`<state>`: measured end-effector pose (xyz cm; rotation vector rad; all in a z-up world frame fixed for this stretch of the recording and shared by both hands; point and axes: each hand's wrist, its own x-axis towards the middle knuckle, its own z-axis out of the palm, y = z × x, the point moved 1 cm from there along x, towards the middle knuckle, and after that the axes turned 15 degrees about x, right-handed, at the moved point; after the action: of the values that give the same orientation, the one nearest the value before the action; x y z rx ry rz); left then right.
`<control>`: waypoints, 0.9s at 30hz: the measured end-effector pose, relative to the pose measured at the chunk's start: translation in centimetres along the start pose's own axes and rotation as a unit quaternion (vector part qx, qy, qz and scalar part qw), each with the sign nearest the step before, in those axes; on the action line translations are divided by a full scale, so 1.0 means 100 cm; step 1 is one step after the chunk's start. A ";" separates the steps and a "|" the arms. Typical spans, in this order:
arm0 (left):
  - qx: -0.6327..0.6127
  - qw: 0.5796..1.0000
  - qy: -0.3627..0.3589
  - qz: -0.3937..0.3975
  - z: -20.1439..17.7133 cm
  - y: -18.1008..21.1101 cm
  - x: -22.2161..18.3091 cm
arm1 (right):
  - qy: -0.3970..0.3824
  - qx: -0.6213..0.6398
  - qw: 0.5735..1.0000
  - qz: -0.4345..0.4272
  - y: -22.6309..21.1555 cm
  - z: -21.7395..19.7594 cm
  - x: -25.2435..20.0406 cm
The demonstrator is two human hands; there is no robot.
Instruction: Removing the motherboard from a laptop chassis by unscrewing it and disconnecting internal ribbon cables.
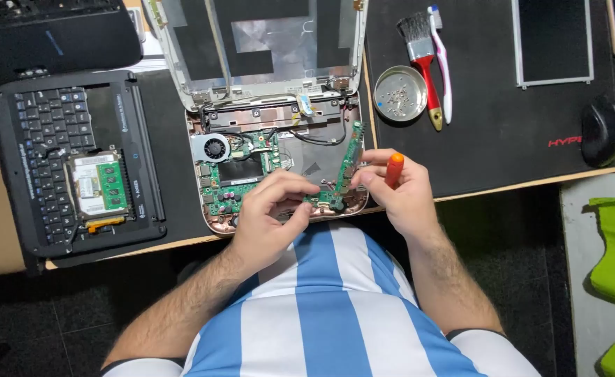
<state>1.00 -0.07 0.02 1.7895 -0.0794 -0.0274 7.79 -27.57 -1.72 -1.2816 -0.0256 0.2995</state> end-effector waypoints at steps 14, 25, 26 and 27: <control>0.347 0.887 0.105 0.285 -0.005 0.021 -0.003 | -0.004 -0.006 0.999 -0.031 0.015 0.009 -0.006; 0.402 0.831 0.247 0.295 -0.040 0.017 -0.029 | -0.076 0.017 0.996 -0.034 0.014 0.045 0.008; 0.416 0.832 0.226 0.290 -0.058 0.028 -0.034 | -0.080 -0.011 0.996 -0.021 0.000 0.063 0.005; 0.428 0.833 0.203 0.286 -0.076 0.038 -0.039 | -0.084 -0.039 0.996 -0.009 -0.014 0.081 0.000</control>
<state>-2.53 6.76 5.27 2.5463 -0.3651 0.9561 6.60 -20.31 1.96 -1.3311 -0.1927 0.3939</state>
